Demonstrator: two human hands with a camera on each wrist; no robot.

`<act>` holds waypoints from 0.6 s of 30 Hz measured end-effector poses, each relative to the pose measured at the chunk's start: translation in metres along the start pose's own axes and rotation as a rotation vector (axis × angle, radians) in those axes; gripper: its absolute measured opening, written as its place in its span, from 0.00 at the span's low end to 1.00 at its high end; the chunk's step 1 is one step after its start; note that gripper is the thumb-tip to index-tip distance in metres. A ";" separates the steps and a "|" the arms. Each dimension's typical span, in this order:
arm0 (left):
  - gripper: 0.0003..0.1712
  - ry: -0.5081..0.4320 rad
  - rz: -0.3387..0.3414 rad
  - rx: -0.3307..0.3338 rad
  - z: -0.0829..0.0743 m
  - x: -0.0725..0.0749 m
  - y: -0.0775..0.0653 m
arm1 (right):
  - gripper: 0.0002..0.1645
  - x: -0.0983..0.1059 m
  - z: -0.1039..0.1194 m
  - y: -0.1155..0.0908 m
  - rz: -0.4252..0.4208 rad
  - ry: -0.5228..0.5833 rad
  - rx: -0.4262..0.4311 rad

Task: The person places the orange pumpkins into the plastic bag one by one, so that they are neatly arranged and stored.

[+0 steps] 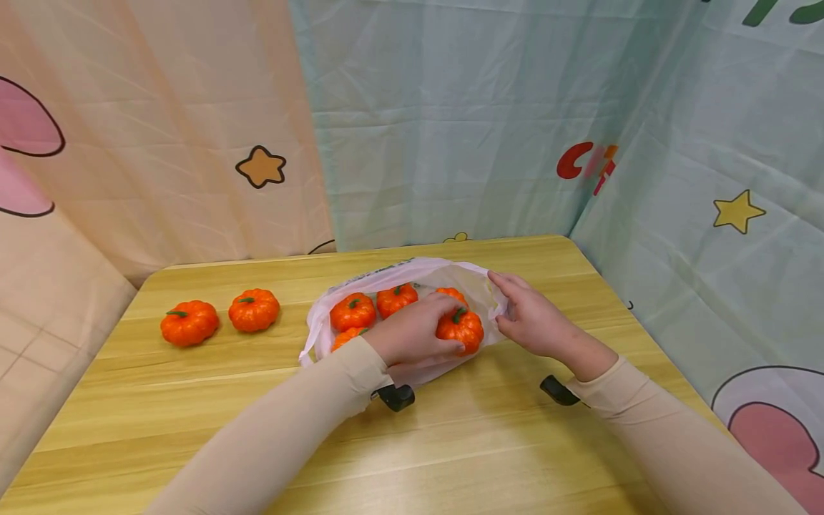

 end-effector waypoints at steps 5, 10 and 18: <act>0.32 0.002 0.004 0.014 -0.001 -0.001 -0.001 | 0.46 0.001 0.001 0.000 -0.001 -0.002 0.002; 0.34 0.024 0.027 0.007 -0.003 -0.002 -0.001 | 0.46 0.001 0.001 -0.001 -0.015 -0.009 0.011; 0.34 0.056 0.012 0.055 -0.001 -0.003 0.000 | 0.47 0.002 0.001 0.000 0.032 0.013 -0.030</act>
Point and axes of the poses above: each hand's wrist, its own y-axis towards the middle knuckle, its own x-axis out of the back of the hand, z = x × y, the point moved 1 cm from there along y, towards the middle knuckle, and after that the axes turned 4 degrees about -x, right-handed, at the moved point
